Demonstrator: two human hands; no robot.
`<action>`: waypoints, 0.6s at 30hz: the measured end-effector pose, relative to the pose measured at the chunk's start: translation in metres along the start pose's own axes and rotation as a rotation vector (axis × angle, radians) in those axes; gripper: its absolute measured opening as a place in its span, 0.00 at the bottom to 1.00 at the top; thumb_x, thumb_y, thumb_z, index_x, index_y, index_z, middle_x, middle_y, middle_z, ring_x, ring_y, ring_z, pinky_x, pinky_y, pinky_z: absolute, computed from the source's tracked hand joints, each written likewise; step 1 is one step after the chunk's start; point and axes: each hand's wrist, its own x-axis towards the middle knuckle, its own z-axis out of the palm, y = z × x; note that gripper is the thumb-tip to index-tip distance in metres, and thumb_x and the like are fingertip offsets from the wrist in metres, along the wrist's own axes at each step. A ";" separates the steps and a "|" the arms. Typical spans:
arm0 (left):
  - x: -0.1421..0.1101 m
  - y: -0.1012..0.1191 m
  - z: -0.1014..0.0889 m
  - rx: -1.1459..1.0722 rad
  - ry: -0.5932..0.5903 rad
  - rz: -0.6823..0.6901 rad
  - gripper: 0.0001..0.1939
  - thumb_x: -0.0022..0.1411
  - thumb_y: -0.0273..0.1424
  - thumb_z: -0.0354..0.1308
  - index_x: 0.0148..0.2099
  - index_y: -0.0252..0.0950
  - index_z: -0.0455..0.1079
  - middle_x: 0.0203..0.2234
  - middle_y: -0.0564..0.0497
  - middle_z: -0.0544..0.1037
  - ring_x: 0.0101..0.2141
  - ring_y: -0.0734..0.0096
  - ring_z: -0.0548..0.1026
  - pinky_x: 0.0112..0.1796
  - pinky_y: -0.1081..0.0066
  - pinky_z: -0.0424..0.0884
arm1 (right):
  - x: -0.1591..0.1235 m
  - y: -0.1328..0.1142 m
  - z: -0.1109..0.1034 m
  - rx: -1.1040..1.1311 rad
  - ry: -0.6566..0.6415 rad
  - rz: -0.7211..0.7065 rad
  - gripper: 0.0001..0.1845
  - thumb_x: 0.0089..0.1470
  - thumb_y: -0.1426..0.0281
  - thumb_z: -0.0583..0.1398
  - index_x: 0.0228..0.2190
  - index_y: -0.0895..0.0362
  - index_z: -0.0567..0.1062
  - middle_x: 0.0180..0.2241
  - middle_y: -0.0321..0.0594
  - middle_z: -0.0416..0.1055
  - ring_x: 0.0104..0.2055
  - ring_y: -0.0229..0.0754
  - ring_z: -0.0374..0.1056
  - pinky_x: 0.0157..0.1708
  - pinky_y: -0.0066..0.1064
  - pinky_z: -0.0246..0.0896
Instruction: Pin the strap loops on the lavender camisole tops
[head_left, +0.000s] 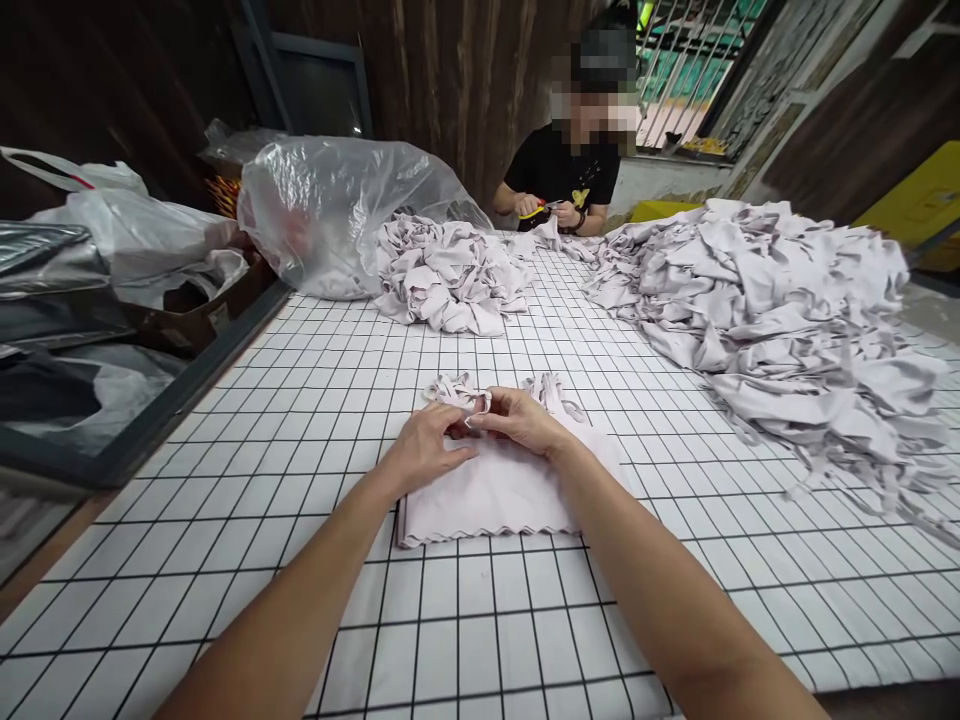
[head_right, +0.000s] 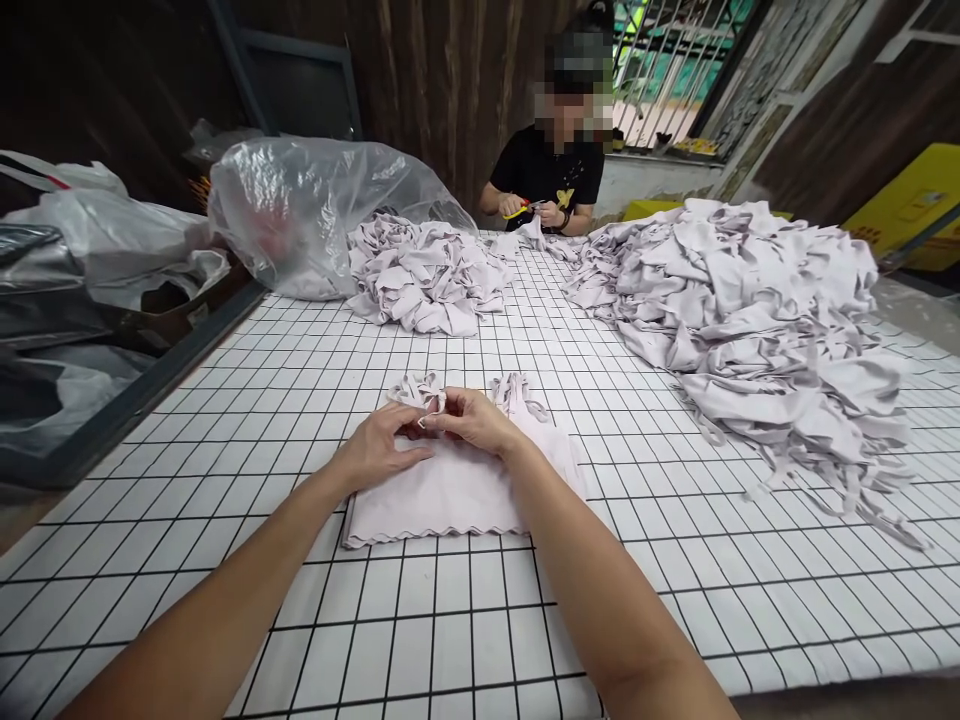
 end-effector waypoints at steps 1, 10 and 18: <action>0.000 0.000 0.000 -0.008 -0.001 0.000 0.13 0.55 0.37 0.64 0.43 0.40 0.73 0.33 0.51 0.76 0.37 0.63 0.72 0.40 0.64 0.70 | -0.001 -0.001 0.000 0.000 -0.023 -0.006 0.16 0.47 0.61 0.68 0.34 0.58 0.73 0.29 0.35 0.72 0.29 0.34 0.66 0.29 0.25 0.59; -0.002 -0.003 0.006 -0.191 -0.037 -0.118 0.08 0.57 0.36 0.61 0.37 0.38 0.74 0.30 0.52 0.74 0.31 0.69 0.72 0.34 0.70 0.70 | -0.008 -0.012 -0.002 -0.193 -0.058 -0.007 0.15 0.54 0.59 0.62 0.36 0.58 0.75 0.27 0.34 0.68 0.24 0.32 0.59 0.26 0.26 0.55; -0.001 -0.003 0.007 -0.249 -0.034 -0.208 0.09 0.54 0.38 0.62 0.30 0.38 0.73 0.23 0.55 0.68 0.26 0.73 0.65 0.27 0.73 0.61 | -0.020 0.004 0.008 -0.488 0.177 -0.086 0.10 0.57 0.62 0.59 0.34 0.56 0.74 0.31 0.37 0.69 0.32 0.38 0.62 0.34 0.30 0.57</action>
